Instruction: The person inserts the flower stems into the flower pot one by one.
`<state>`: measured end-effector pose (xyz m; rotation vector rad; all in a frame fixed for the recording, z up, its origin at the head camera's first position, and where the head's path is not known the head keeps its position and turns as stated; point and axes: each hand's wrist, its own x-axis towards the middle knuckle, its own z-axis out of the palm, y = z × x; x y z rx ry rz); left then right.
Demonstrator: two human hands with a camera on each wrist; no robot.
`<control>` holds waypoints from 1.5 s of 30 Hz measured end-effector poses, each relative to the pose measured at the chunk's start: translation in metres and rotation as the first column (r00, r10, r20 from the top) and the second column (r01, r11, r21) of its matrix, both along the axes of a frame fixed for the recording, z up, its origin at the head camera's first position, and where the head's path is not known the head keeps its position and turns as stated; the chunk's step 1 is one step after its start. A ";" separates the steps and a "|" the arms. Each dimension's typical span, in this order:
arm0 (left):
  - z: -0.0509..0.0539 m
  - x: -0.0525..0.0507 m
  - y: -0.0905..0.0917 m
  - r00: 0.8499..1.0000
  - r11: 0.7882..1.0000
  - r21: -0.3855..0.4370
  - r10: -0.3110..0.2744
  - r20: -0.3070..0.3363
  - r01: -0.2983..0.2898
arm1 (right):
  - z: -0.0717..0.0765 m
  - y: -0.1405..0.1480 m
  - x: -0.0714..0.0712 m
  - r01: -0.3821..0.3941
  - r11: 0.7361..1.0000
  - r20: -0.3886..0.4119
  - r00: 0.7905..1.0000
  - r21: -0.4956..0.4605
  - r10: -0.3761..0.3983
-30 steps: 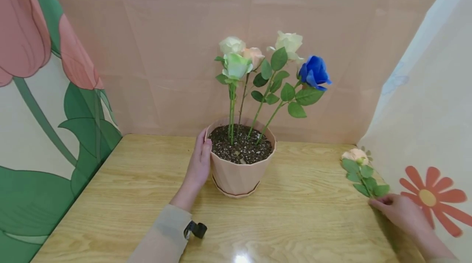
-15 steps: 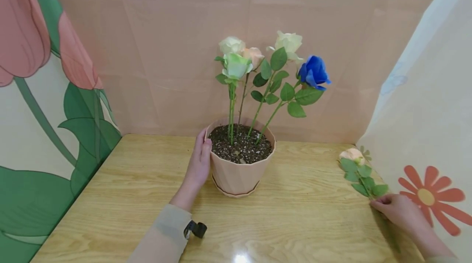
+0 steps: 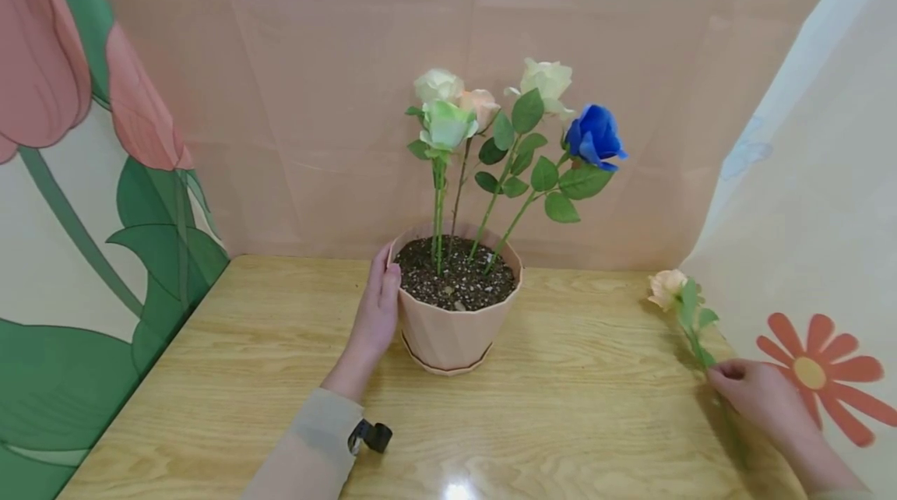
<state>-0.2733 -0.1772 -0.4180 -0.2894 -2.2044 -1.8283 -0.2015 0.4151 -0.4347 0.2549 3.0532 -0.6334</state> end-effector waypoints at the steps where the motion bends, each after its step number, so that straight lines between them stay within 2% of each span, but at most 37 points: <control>1: 0.000 0.000 0.000 1.000 1.000 -0.001 0.002 0.000 -0.002 | 0.002 -0.002 -0.001 0.000 1.000 -0.008 1.000 -0.005 0.000; 6: 0.001 0.000 0.000 1.000 1.000 0.005 -0.001 -0.011 0.001 | 0.011 -0.015 -0.004 -0.001 0.999 -0.037 0.999 -0.050 -0.001; 14: 0.002 0.001 0.000 1.000 1.000 0.010 -0.003 -0.014 0.004 | 0.029 -0.046 -0.003 -0.035 0.995 -0.180 0.983 -0.090 0.019; 25: -0.001 -0.003 -0.001 0.999 0.999 0.031 -0.015 -0.042 0.016 | 0.049 -0.086 0.002 -0.095 0.989 -0.345 0.937 -0.116 0.050; 31: -0.001 -0.002 -0.001 0.999 0.999 0.037 -0.011 -0.048 0.013 | 0.061 -0.107 0.004 -0.130 0.982 -0.425 0.903 -0.134 0.062; 35: 0.000 -0.002 -0.001 0.999 0.999 0.033 -0.009 -0.048 0.011 | 0.071 -0.122 0.007 -0.143 0.977 -0.449 0.892 -0.159 0.057; 41: 0.001 -0.001 -0.001 0.998 0.999 0.031 -0.015 -0.054 0.016 | 0.086 -0.145 0.012 -0.138 0.967 -0.459 0.888 -0.214 0.025; 45: 0.001 -0.001 0.000 0.998 0.999 0.030 -0.016 -0.057 0.017 | 0.095 -0.159 0.014 -0.165 0.950 -0.477 0.879 -0.264 0.020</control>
